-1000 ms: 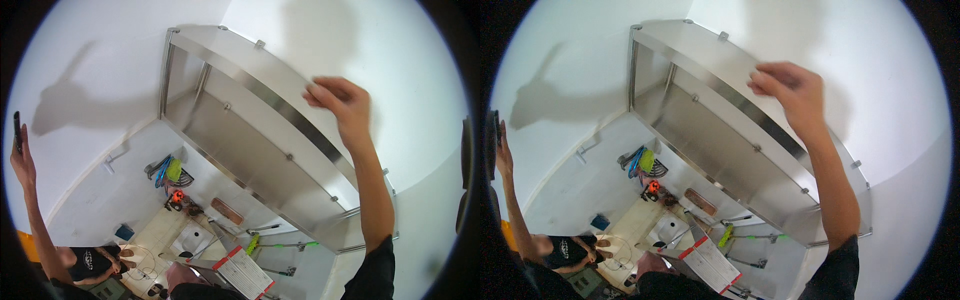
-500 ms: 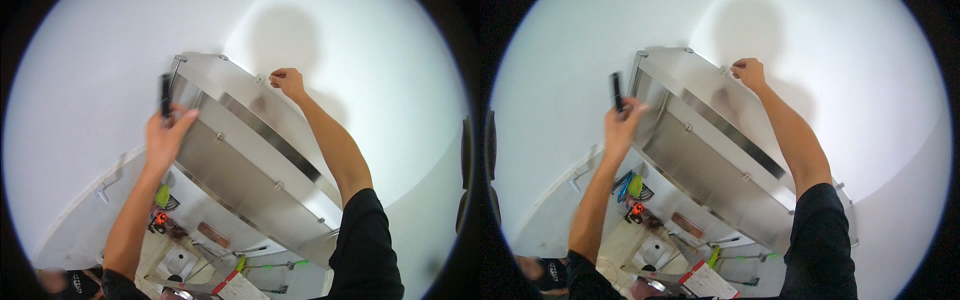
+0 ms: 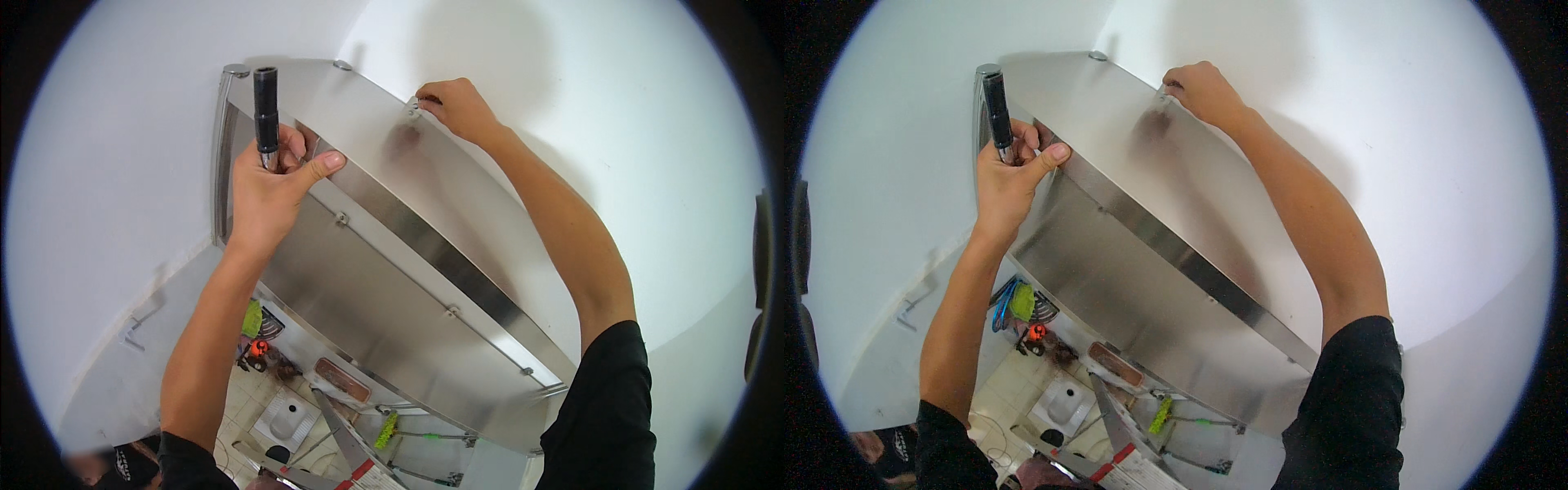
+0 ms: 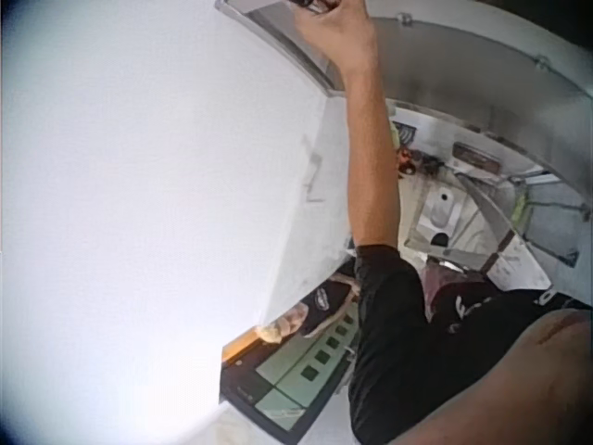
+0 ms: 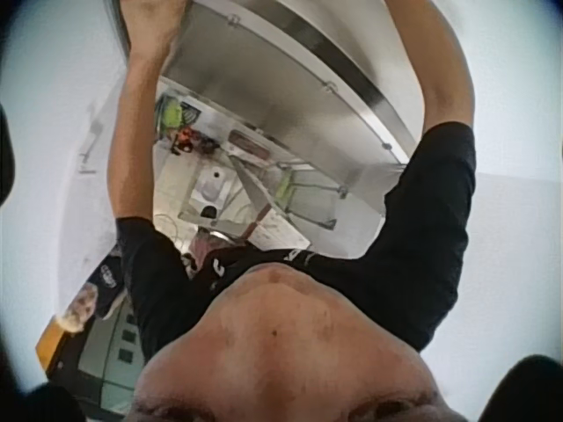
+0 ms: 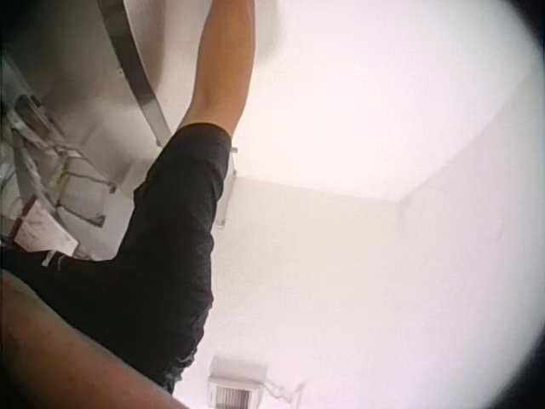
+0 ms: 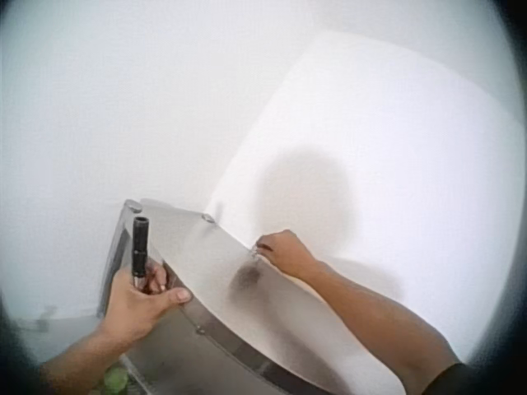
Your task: The person positions a stainless steel shelf against a wall and secures it using screws and a power drill. They climb a ladder to reach the mounting points and tighten the fasteners.
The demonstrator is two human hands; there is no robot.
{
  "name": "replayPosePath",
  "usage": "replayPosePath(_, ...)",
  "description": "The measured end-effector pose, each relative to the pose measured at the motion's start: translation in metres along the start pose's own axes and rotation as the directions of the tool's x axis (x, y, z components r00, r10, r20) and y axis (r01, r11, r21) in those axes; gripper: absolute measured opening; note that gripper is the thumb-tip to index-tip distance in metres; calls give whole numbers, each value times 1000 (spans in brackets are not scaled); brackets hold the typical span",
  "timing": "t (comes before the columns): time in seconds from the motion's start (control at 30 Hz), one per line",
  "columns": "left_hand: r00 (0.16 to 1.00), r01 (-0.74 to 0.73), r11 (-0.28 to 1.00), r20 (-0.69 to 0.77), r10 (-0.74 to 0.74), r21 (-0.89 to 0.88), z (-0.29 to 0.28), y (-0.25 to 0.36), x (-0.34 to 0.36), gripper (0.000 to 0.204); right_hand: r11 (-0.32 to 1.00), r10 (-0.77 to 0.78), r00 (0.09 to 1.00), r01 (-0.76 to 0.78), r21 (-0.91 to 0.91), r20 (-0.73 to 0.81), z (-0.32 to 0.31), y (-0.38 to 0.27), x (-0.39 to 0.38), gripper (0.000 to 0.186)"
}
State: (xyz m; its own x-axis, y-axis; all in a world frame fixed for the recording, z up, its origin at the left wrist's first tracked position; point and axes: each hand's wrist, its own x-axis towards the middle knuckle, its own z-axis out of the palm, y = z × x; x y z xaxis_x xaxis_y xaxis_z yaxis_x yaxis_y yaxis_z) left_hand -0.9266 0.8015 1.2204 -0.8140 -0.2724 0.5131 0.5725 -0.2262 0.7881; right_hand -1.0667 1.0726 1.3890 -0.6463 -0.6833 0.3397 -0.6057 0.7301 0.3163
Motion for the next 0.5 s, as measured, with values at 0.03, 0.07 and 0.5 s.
replayPosePath(0.03, 1000, 0, 1000, 1, 0, 2, 1, -1, 1, 38, 996, -45, 998, 49, -80, 54, 5, 4, 4, 16)
replayPosePath(0.07, 1000, 0, 1000, 3, 0, 6, 2, -2, 2, 38, 983, -86, 990, 102, -156, 110, 9, 7, 7, 14)
replayPosePath(0.5, 999, -18, 999, -29, 17, -33, 3, -9, 2, 39, 779, -193, 889, 396, -486, 415, 14, 8, 44, 12)
